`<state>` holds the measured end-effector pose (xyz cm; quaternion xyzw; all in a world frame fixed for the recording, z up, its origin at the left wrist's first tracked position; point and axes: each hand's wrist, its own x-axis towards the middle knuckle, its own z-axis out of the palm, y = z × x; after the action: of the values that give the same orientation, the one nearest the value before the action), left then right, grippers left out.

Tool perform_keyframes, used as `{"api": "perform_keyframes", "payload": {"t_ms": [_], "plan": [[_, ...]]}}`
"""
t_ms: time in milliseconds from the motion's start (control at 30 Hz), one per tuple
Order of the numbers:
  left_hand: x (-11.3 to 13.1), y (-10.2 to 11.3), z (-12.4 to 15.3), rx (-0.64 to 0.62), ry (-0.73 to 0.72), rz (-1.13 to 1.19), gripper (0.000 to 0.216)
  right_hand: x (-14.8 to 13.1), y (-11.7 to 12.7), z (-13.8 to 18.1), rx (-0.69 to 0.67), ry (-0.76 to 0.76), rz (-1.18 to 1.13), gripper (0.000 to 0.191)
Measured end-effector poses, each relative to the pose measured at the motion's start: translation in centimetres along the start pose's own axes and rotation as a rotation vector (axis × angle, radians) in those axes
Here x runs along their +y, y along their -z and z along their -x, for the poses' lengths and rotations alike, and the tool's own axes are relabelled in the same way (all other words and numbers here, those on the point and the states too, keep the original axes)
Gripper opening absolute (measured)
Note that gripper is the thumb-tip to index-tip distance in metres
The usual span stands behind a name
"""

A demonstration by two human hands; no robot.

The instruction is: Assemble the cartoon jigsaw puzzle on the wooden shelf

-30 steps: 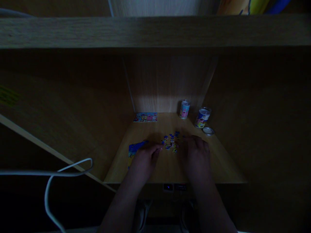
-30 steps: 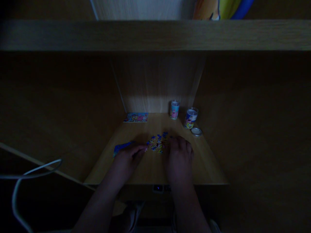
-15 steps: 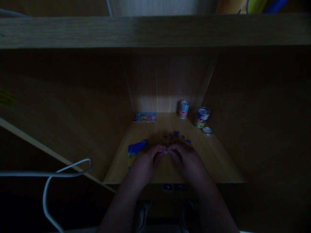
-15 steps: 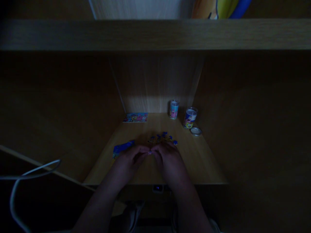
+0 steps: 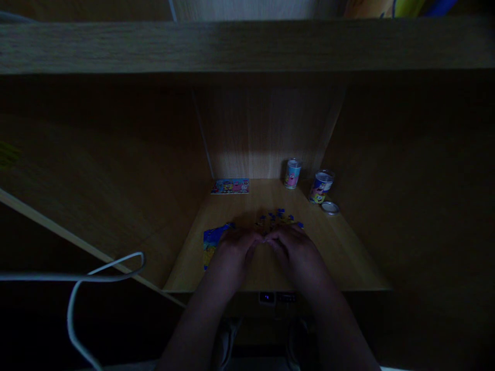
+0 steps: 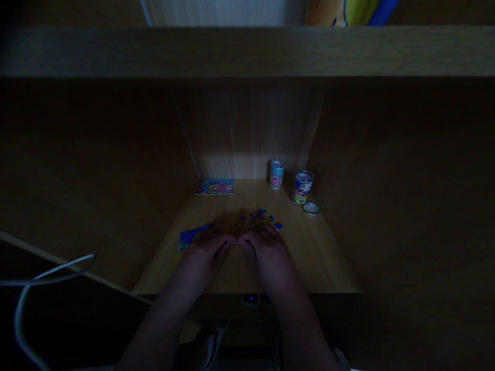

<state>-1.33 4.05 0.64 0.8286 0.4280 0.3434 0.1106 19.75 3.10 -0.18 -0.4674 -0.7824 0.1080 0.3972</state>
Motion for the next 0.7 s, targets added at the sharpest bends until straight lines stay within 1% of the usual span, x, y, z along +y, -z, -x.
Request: {"api": "perform_keyframes", "payload": {"t_ms": [67,133,267,367,467,600,700], "plan": [[0.06,0.02,0.02,-0.029,-0.054,0.015,0.029,0.03,0.06,0.0,-0.001,-0.019,-0.015,0.015],[0.1,0.02,0.02,-0.046,-0.06,0.026,0.031,0.08,0.13,0.01,0.006,-0.034,-0.022,0.015],[-0.11,-0.09,-0.1,0.006,0.059,0.01,0.024,0.2,0.13,0.0,0.028,-0.062,-0.012,0.013],[-0.39,-0.19,-0.29,0.017,0.124,-0.004,0.021,0.27,-0.08,-0.06,-0.031,-0.051,-0.01,0.013],[-0.37,-0.18,-0.5,-0.001,0.139,-0.061,0.018,0.32,-0.39,-0.15,-0.072,-0.046,-0.004,0.016],[0.12,-0.01,-0.67,-0.006,0.135,-0.168,0.013,0.36,-0.6,-0.18,-0.048,-0.075,0.034,0.013],[0.29,-0.01,-0.62,0.015,0.125,-0.211,0.013,0.36,-0.54,-0.14,-0.042,-0.056,0.103,0.015]]}}
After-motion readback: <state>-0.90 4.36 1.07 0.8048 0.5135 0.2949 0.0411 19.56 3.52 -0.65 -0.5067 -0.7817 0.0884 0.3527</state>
